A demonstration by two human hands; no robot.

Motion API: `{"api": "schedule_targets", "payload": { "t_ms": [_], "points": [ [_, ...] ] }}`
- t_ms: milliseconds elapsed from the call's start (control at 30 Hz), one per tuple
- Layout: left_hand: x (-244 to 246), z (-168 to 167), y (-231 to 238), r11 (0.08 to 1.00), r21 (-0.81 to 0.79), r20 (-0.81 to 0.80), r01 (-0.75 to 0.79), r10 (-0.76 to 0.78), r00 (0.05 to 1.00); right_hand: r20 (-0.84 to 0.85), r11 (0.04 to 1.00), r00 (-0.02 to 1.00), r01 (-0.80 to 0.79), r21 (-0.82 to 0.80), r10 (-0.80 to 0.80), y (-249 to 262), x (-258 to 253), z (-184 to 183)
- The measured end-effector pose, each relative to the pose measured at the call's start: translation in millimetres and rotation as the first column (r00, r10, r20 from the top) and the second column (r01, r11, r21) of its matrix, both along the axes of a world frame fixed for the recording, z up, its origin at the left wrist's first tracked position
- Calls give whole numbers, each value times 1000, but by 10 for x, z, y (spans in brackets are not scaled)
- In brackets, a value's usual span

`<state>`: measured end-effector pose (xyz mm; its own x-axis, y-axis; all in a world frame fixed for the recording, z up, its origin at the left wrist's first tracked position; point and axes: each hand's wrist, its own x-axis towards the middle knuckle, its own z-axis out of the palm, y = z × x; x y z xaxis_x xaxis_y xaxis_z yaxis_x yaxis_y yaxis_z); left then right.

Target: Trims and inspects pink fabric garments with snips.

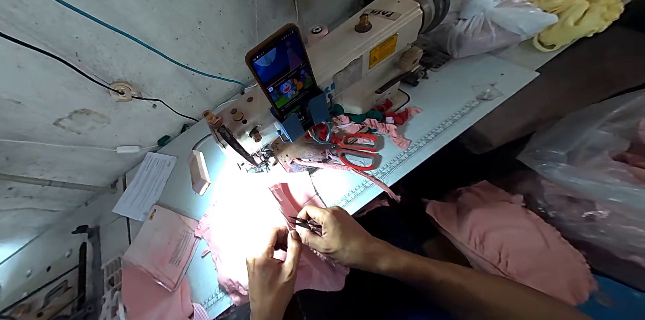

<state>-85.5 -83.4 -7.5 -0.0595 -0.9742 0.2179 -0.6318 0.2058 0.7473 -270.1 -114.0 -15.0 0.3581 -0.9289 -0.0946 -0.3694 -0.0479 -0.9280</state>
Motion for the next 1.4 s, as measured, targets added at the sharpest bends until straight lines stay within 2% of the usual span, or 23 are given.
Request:
{"api": "schedule_targets", "payload": {
  "t_ms": [100,133,233,300,367,433,533,633,767,833,933,1333,1400],
  "points": [
    [53,-23,-33,994,86,-164,64,-49,985,253,974,967,-91,206,37,-115,-53,-57],
    [50,-26,-50,989,133,-211,66,-37,977,279,967,960,-90,236,21,-139,-65,-66],
    [-17,6,-102,980,194,-266,35,19,964,135,981,990,20,191,-47,-77,-101,87],
    [-55,58,-106,984,179,-278,16,35,960,215,985,972,64,160,-98,68,-119,210],
    [-80,112,-96,982,190,-273,-15,68,960,408,967,909,-23,254,-86,196,-158,281],
    [-97,162,-91,976,219,-284,-20,83,955,494,929,867,-121,351,-74,243,-176,267],
    [-116,181,-77,974,227,-344,19,61,937,454,909,885,-102,405,-103,220,-155,152],
    [-126,154,-60,974,224,-360,24,59,931,400,918,907,-42,394,-131,197,-140,87],
    [-158,132,-50,977,214,-371,5,77,926,200,957,972,61,283,-121,211,-121,102],
    [-186,124,-35,976,219,-374,-14,98,922,103,973,985,115,201,-138,239,-89,135],
    [-219,105,-15,976,215,-375,-22,103,921,28,973,985,164,163,-171,266,-49,159],
    [-275,91,9,981,194,-426,-26,108,898,23,966,967,252,54,-254,312,31,124],
    [-278,85,6,981,195,-439,-23,108,892,79,968,966,241,73,-246,295,32,87]
  ]
}}
